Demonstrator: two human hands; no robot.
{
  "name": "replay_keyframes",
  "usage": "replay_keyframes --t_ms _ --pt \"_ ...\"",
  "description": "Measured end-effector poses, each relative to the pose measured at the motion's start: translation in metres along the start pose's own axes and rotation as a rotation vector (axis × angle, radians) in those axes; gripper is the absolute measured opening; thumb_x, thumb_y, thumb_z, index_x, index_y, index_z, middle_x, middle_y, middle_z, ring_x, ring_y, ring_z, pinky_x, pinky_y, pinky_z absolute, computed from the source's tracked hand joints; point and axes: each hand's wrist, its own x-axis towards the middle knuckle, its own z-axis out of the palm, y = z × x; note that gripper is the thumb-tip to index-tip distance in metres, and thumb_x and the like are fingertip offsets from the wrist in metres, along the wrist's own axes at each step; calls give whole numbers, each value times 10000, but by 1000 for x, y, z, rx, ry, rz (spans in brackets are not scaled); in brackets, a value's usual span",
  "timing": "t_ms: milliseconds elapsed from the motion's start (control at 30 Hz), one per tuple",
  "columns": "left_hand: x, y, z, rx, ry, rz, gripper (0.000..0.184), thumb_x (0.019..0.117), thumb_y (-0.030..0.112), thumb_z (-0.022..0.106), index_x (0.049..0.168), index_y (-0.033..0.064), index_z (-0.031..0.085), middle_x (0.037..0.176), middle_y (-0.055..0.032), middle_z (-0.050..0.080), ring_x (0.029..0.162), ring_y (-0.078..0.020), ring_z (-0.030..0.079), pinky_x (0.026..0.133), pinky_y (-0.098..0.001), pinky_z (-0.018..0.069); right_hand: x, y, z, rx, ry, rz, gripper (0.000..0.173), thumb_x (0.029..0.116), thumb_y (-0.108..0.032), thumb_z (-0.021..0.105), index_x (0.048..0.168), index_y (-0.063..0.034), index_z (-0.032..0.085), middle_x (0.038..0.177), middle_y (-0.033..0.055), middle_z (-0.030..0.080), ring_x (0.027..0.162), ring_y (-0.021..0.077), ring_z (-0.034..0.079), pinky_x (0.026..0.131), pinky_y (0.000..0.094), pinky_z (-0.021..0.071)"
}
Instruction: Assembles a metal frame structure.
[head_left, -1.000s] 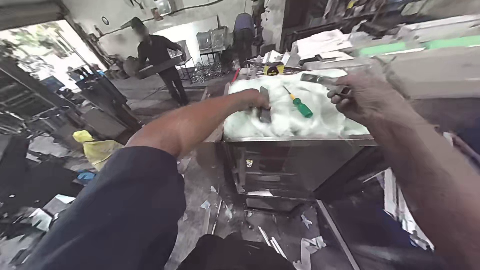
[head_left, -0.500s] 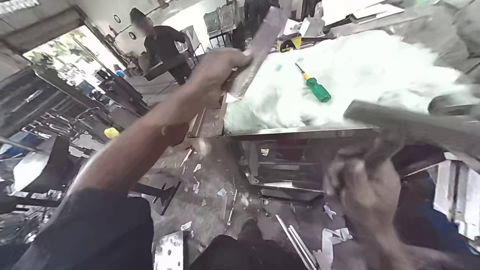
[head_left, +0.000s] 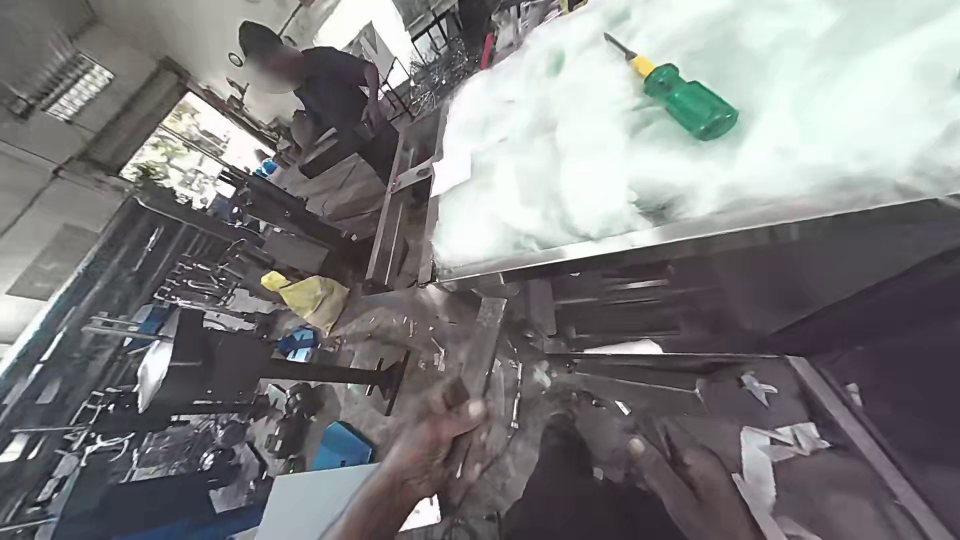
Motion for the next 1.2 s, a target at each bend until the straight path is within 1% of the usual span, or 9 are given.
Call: replay_keyframes --t_ms 200,267,333,400,500,667,833,1033,1200 --pt "29 -13 -4 -135 45 18 188 884 162 797 992 106 654 621 11 590 438 -55 549 406 -212 493 22 19 15 136 5 -18 228 987 -303 659 1121 -120 635 836 -109 641 612 -36 552 535 175 501" --pt "31 -12 -6 -201 38 24 152 873 113 777 955 120 648 586 21 568 421 -44 529 391 -202 467 26 22 19 158 8 -48 275 995 -371 652 1137 -136 633 875 -111 657 671 -36 584 588 174 525" --pt "31 -12 -8 -345 -16 10 120 863 125 734 938 135 642 560 49 501 415 -48 486 402 -204 437 30 21 23 156 24 -42 342 1000 -409 635 1192 -126 636 894 -116 666 689 -48 592 606 171 537" --pt "32 -12 -8 -480 -109 7 97 880 160 693 942 122 628 529 63 447 398 -61 453 401 -211 401 33 16 25 137 15 -6 372 1029 -422 578 1243 -121 623 820 -114 617 600 -39 531 527 183 497" --pt "32 -14 -7 -591 -188 -3 111 881 187 675 949 113 627 541 51 464 399 -89 467 399 -230 406 37 2 27 91 -28 42 442 1053 -501 481 1243 -118 598 680 -88 512 505 21 466 449 240 451" --pt "30 -14 -7 -602 -189 24 96 871 159 661 941 108 620 538 45 467 402 -93 471 408 -239 412 56 -27 37 5 -79 -23 538 1030 -629 425 1242 -164 593 712 -46 542 523 77 511 455 294 486" --pt "25 -8 -2 -605 -196 49 97 878 146 663 950 100 616 545 39 481 410 -98 489 421 -243 429 78 -47 62 61 -83 -101 487 1045 -594 420 1229 -174 583 731 -70 570 515 58 517 432 273 481" --pt "23 -8 1 -641 -187 53 97 894 134 640 967 84 600 563 24 494 420 -115 515 425 -252 456 87 -55 91 279 -92 -67 442 1059 -534 446 1208 -134 562 639 -53 476 452 92 458 390 281 446" --pt "23 -7 4 -660 -195 53 87 898 141 639 950 84 598 556 23 489 423 -121 521 431 -259 457 97 -67 108 530 -51 16 330 1084 -393 412 1194 -105 528 614 -42 415 422 107 402 356 275 402"
